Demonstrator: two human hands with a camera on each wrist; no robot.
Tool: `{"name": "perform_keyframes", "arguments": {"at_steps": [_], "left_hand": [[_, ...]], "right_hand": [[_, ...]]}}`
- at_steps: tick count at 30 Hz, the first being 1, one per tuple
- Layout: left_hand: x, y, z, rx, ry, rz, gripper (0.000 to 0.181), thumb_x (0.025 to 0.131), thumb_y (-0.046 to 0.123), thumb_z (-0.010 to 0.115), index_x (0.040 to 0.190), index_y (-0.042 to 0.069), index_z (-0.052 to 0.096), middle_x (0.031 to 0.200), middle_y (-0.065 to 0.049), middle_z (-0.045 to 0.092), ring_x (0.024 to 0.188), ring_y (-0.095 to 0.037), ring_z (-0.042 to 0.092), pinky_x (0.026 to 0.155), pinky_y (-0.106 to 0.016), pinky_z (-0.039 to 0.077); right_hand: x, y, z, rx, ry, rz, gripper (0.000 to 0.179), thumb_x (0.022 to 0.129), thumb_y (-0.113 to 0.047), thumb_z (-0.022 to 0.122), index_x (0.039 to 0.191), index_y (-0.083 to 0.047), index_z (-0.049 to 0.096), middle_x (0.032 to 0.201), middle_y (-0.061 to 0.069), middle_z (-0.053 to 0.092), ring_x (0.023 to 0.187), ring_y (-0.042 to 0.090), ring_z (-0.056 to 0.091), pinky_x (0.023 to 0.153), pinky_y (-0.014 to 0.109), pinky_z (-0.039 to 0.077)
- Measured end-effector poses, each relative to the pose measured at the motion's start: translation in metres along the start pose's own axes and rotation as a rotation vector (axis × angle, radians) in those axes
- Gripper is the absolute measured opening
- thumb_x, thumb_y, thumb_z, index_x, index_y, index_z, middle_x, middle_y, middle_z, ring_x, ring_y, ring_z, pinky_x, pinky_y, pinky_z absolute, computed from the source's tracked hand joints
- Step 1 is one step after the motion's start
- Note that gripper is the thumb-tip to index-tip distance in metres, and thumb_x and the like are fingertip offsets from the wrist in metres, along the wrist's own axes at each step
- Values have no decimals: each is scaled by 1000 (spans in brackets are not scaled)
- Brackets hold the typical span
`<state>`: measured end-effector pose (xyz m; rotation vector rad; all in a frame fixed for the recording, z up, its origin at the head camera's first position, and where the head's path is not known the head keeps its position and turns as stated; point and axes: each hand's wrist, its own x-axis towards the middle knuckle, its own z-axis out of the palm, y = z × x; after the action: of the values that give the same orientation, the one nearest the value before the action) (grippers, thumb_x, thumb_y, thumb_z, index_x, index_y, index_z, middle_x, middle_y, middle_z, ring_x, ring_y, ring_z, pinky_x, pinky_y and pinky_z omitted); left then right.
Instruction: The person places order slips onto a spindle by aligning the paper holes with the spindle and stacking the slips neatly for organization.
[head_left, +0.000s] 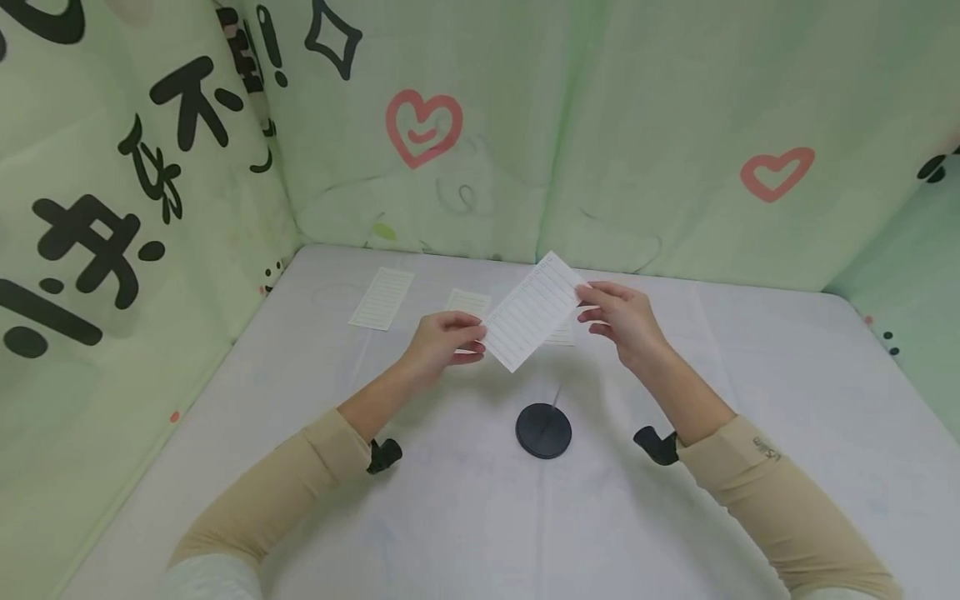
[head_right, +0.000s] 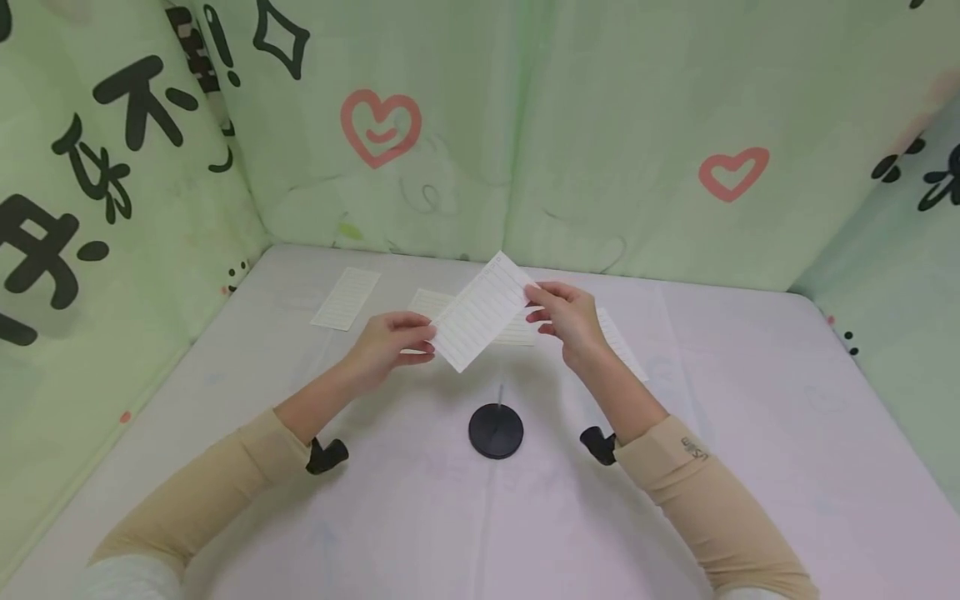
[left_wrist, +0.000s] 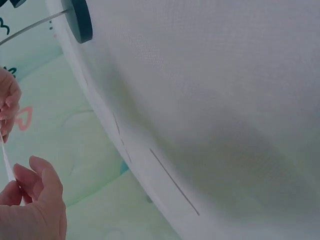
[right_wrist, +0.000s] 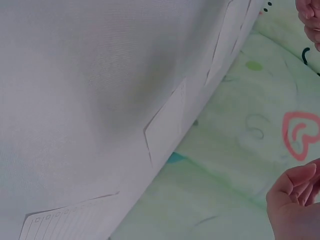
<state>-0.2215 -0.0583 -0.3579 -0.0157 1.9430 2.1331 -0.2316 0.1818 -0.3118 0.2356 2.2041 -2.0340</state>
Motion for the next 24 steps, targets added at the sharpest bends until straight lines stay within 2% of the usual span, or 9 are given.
{"name": "perform_keyframes", "arguments": {"at_steps": [6,10,14,21,24], "left_hand": [[-4,6,-10,6,-31,-9,23,86,2,60,105,-9,56,82,-8,60,67,-14,61,74,-32,53],[-11,10,-17,10,-78,-27,21,86,1,59,104,-10,55,80,-7,60,68,-14,61,75,-31,53],[-19,16,-25,34,-132,-28,22,86,2,59,104,-10,54,80,-6,61,69,-14,60,77,-32,53],[-31,21,-38,74,-201,-29,23,87,2,57,105,-11,53,83,-7,62,71,-15,60,78,-36,52],[-36,23,-41,77,-227,-47,21,88,3,57,104,-10,54,84,-7,63,72,-17,61,78,-38,52]], "right_hand": [[-4,-2,-2,-78,-54,-14,28,87,-29,62,105,-7,57,76,-11,64,67,6,58,62,18,45],[-10,-5,-5,-147,-105,-13,27,87,-28,62,103,-8,59,77,-10,64,69,7,59,64,19,45],[-19,-11,-8,-219,-158,-16,27,86,-27,61,103,-6,60,77,-9,64,71,8,60,66,19,46],[-32,-19,-14,-409,-231,-24,36,85,-33,64,101,-1,63,76,-5,64,73,12,60,70,25,47],[-38,-19,-15,-443,-264,-30,36,84,-33,65,99,0,64,75,-4,62,73,13,58,69,25,48]]}}
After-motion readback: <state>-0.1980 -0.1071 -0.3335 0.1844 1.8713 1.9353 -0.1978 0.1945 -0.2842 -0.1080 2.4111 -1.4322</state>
